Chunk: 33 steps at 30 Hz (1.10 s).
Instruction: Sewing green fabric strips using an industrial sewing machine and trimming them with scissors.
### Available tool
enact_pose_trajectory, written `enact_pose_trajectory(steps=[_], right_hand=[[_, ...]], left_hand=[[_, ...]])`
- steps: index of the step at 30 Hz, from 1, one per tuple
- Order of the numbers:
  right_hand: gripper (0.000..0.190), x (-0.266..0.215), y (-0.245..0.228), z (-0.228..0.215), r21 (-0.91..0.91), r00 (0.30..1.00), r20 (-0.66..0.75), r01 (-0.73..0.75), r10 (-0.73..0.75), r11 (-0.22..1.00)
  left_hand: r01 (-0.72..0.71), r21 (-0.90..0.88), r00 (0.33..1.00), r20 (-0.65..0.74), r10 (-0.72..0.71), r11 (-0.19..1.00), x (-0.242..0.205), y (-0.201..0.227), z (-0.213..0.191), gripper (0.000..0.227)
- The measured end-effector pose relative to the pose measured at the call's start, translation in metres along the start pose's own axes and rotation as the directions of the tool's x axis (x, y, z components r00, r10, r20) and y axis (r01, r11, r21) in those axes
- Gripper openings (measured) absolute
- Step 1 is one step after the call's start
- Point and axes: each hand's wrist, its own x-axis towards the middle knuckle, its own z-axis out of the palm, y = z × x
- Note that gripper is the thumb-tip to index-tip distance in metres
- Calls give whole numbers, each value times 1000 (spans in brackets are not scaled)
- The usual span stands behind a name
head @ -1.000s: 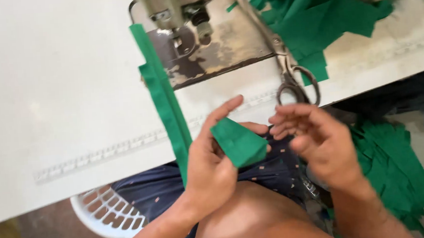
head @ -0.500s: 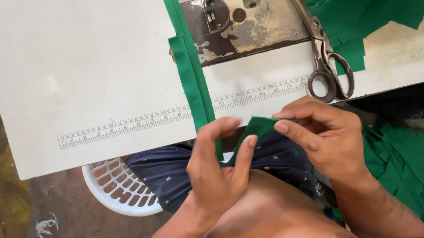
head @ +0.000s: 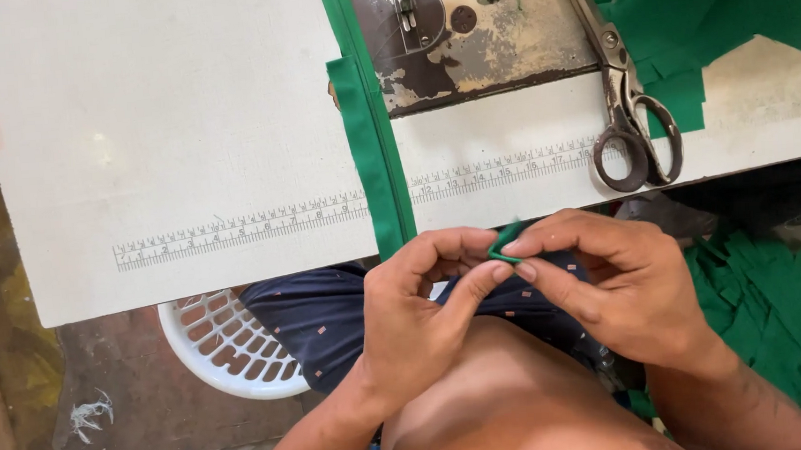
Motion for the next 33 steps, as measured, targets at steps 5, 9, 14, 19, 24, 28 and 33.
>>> enact_pose_trajectory(steps=[5,9,14,19,24,28,33], right_hand=[[44,8,4,2,263,998,37,44,-55,964],[35,14,8,2,326,975,169,85,-147,942],[10,15,5,7,259,973,88,186,-215,948],[8,19,0,8,82,967,74,238,-244,968],[23,12,11,5,71,974,150,158,-167,985],[15,19,24,18,188,960,128,225,-251,956],[23,15,33,26,334,965,119,181,-232,925]], left_hand=[[38,-37,999,3,-38,999,1,9,-7,17],[8,-57,998,62,-5,998,0,7,-14,21],[15,-84,995,97,-7,996,2,9,-20,25],[-168,232,971,204,121,958,16,32,-28,19],[-177,285,974,189,125,942,26,36,-33,8],[-132,260,984,151,95,957,37,52,-42,7],[-138,294,984,147,98,946,47,73,-51,9]])
